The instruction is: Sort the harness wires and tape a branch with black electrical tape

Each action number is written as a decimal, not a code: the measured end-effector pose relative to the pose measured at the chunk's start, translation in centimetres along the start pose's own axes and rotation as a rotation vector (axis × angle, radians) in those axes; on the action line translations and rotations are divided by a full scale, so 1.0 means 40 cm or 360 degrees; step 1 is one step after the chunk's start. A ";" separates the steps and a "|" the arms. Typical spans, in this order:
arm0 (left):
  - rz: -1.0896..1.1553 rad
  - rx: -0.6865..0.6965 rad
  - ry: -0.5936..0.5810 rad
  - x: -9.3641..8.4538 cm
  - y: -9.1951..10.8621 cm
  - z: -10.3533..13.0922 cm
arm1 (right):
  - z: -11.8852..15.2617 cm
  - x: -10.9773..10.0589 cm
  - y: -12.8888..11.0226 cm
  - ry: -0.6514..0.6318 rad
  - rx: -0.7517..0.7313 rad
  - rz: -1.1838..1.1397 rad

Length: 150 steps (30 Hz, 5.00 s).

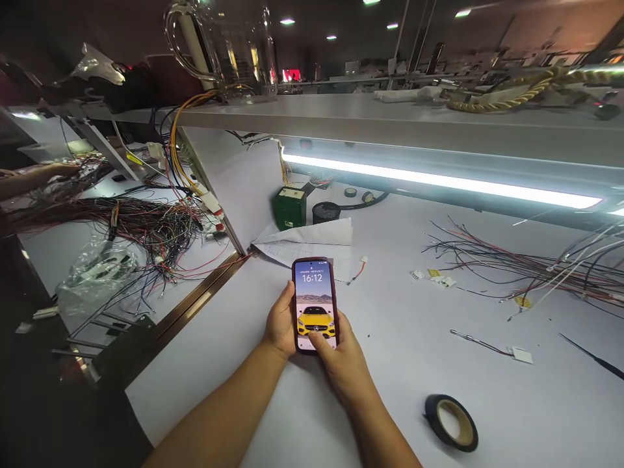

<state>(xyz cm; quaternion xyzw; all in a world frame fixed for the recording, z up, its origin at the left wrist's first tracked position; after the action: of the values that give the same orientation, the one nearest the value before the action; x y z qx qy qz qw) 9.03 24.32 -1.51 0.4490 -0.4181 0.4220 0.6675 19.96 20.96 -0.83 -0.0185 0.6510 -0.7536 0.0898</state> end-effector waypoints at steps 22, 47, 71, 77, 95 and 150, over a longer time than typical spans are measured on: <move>-0.0027 0.0050 0.0094 0.000 0.005 0.000 | 0.007 -0.002 -0.003 -0.0112 0.0078 -0.0140; -0.0311 0.0384 0.0033 -0.003 0.012 0.004 | -0.002 -0.006 0.022 -0.0296 0.0253 -0.0627; -0.0299 0.0349 0.0018 -0.011 0.010 0.002 | 0.013 -0.013 -0.015 -0.0578 0.0227 -0.0568; -0.0291 0.0350 0.0023 -0.004 0.011 0.004 | 0.010 -0.014 -0.006 -0.0592 0.0238 -0.0602; -0.0315 0.0363 0.0024 -0.008 0.010 0.003 | 0.008 -0.018 0.002 -0.0566 0.0236 -0.0524; -0.0341 0.0387 0.0019 0.001 0.011 0.010 | 0.007 -0.015 0.010 -0.0506 0.0232 -0.0643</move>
<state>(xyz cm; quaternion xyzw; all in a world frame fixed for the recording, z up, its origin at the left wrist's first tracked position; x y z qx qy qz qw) 8.56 24.06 -1.29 0.5661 -0.3097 0.3984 0.6518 20.63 20.74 -1.12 -0.2597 0.5558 -0.7887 0.0397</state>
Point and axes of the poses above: each hand's wrist, its own z-axis away from the middle knuckle, its own x-axis out of the palm, y = z × x, the point moved 4 cm from there along -z, towards the middle knuckle, and after that the axes turned 8 degrees about z, right-handed, at the moved point
